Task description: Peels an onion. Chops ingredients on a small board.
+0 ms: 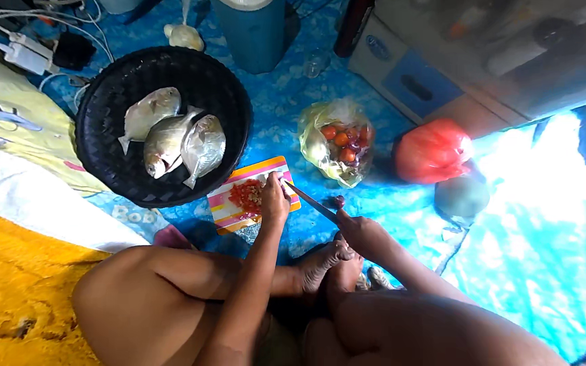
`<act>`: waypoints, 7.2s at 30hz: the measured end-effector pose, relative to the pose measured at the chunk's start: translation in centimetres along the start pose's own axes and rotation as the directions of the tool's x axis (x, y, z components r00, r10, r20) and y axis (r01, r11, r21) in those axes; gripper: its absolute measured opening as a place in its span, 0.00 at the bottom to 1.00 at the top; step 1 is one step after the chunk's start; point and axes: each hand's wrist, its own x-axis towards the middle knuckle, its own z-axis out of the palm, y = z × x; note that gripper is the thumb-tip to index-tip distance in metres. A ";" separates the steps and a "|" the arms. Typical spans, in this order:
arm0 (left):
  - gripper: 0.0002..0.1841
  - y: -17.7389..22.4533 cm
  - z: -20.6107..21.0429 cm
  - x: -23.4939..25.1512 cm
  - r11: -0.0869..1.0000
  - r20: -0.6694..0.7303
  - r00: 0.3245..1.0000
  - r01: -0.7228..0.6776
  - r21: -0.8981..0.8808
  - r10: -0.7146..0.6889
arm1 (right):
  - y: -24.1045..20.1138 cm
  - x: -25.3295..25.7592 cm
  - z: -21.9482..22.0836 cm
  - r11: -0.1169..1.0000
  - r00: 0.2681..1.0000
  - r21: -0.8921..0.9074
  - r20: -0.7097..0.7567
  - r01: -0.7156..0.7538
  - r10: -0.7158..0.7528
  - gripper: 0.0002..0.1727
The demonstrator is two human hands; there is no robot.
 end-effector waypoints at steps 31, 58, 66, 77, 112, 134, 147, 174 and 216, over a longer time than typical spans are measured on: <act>0.09 -2.8 -0.8 -1.4 0.983 0.026 0.983 -0.180 0.020 0.180 | -1.2 1.8 1.7 0.997 0.997 -0.046 0.054 -0.060 0.063 0.21; 0.08 -3.1 -0.6 -1.8 0.987 -0.019 0.987 -0.156 0.031 0.157 | -2.5 1.7 1.8 0.997 0.993 -0.054 0.096 -0.063 0.068 0.20; 0.09 -2.6 -0.9 -1.9 0.994 0.015 0.995 -0.098 0.045 0.097 | -2.0 0.5 1.5 0.999 0.998 -0.023 0.059 -0.030 0.031 0.20; 0.08 -3.3 -0.8 -1.8 0.990 -0.010 0.990 -0.138 0.009 0.138 | -2.7 2.2 1.9 0.998 0.994 -0.043 0.100 -0.041 0.045 0.20; 0.10 -3.8 -2.4 0.9 0.847 0.230 0.869 -0.485 0.219 0.438 | 1.6 0.3 1.1 0.993 0.997 0.110 0.044 0.052 -0.057 0.20; 0.05 -3.7 -0.1 -1.5 0.972 -0.234 0.955 -0.142 0.186 0.184 | -4.0 2.9 2.1 0.992 0.987 -0.079 0.115 -0.102 0.111 0.23; 0.05 -3.4 -1.0 -1.4 0.982 -0.139 0.987 -0.060 0.179 0.085 | -3.0 1.7 2.2 0.998 0.996 -0.044 0.069 -0.054 0.057 0.20; 0.13 -3.4 -0.4 -1.3 0.957 -0.146 0.964 -0.189 0.219 0.224 | -1.0 1.6 2.0 0.998 0.998 0.068 0.056 -0.009 0.005 0.21; 0.03 -4.3 -1.4 -1.0 0.951 -0.173 0.967 -0.132 0.279 0.185 | -3.3 3.3 2.4 0.999 0.997 -0.048 0.073 -0.010 0.014 0.21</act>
